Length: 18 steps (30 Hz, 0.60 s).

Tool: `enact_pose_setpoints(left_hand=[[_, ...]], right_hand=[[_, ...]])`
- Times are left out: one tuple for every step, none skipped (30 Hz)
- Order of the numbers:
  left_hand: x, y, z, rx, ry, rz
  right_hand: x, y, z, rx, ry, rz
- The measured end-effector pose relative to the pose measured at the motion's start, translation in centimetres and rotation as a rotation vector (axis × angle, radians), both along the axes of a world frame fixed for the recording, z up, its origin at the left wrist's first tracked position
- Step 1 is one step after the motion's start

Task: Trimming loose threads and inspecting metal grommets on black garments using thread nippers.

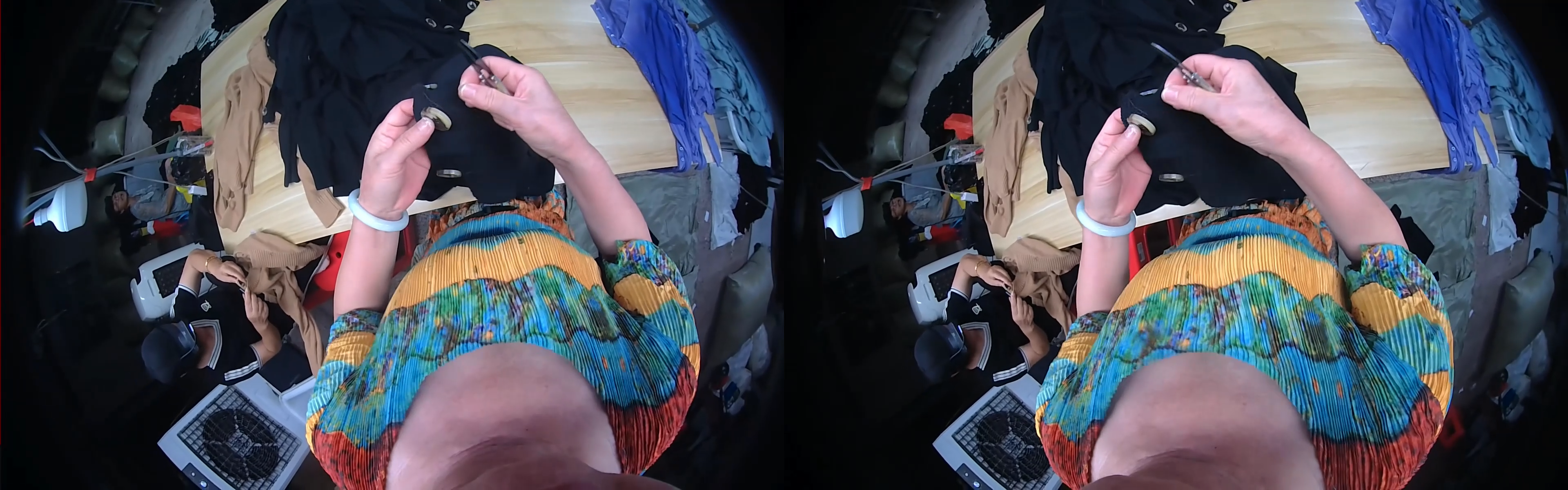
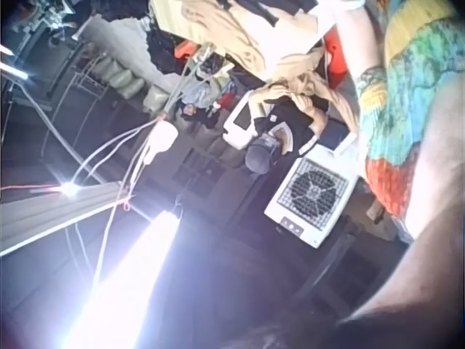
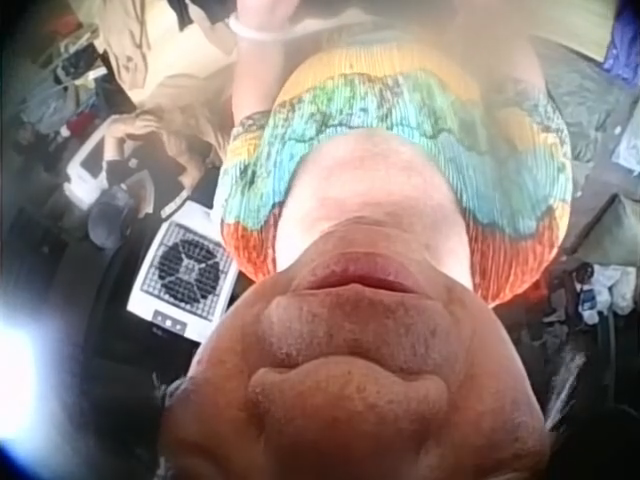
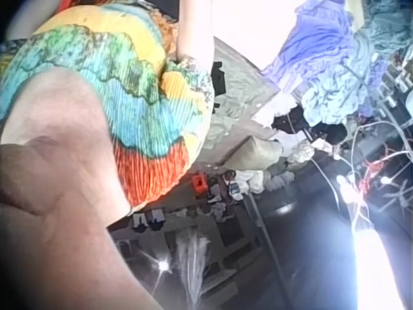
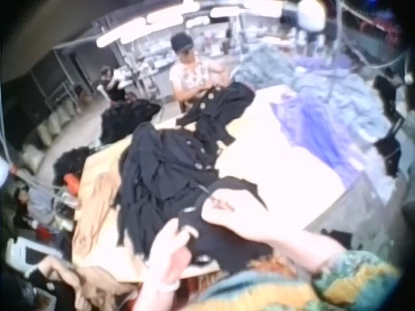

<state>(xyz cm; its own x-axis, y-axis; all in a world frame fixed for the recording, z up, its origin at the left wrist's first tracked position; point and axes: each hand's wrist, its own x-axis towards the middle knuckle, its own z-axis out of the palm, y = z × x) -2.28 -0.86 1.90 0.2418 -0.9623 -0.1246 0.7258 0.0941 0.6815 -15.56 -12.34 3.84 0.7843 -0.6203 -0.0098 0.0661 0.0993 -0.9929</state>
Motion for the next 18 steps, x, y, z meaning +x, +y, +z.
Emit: enact_pose_setpoints(left_hand=[[-0.1, 0.0, 0.1, 0.003, -0.001, 0.001], [-0.1, 0.0, 0.2, -0.004, 0.012, -0.007], [-0.1, 0.1, 0.2, -0.012, 0.025, -0.015], [-0.1, 0.1, 0.1, -0.01, 0.023, -0.014], [0.0, 0.2, -0.1, -0.035, -0.04, -0.036], [0.0, 0.2, -0.2, -0.06, -0.103, -0.058], [0.0, 0.2, -0.3, -0.058, -0.103, -0.061], [-0.1, 0.2, -0.2, -0.05, -0.208, -0.059], [-0.2, 0.2, -0.2, -0.043, -0.313, -0.058], [-0.2, 0.1, -0.1, -0.044, -0.313, -0.06], [-0.3, 0.0, -0.1, -0.021, -0.445, -0.022], [-0.3, 0.0, 0.0, 0.003, -0.577, 0.017], [-0.3, 0.0, 0.3, 0.049, -0.611, 0.03], [-0.2, 0.0, 0.3, 0.048, -0.609, 0.028], [-0.1, -0.1, 0.2, 0.052, -0.571, 0.01], [0.0, -0.1, 0.2, 0.056, -0.535, -0.005], [0.0, -0.2, 0.3, 0.056, -0.535, -0.004], [0.1, -0.4, 0.5, 0.008, -0.321, -0.03]], right_hand=[[-0.1, -0.2, -0.2, -0.031, -0.009, -0.03], [-0.3, -0.5, -0.1, -0.008, 0.02, -0.044], [-0.6, -0.8, 0.0, 0.014, 0.048, -0.058], [-0.8, -1.0, -0.1, -0.022, 0.076, -0.104], [-0.8, -1.0, -0.1, -0.021, 0.074, -0.104], [-0.8, -1.0, 0.0, -0.119, 0.035, -0.079], [-0.8, -0.8, 0.0, -0.217, -0.003, -0.057], [-0.6, -0.5, 0.1, -0.238, 0.012, -0.055], [-0.4, 0.0, 0.5, -0.252, 0.051, -0.019], [-0.2, 0.2, 1.0, -0.269, 0.09, 0.018], [0.0, 0.4, 0.9, -0.303, 0.128, 0.037], [0.2, 0.3, 0.9, -0.305, 0.129, 0.034], [0.3, 0.3, 1.0, -0.35, 0.172, 0.0], [0.3, 0.3, 1.0, -0.395, 0.215, -0.033], [0.4, 0.3, 0.9, -0.398, 0.193, -0.047], [0.4, 0.4, 0.6, -0.4, 0.192, -0.045], [0.5, 0.5, 0.3, -0.36, 0.132, -0.077], [0.5, 0.5, 0.1, -0.32, 0.071, -0.109]])
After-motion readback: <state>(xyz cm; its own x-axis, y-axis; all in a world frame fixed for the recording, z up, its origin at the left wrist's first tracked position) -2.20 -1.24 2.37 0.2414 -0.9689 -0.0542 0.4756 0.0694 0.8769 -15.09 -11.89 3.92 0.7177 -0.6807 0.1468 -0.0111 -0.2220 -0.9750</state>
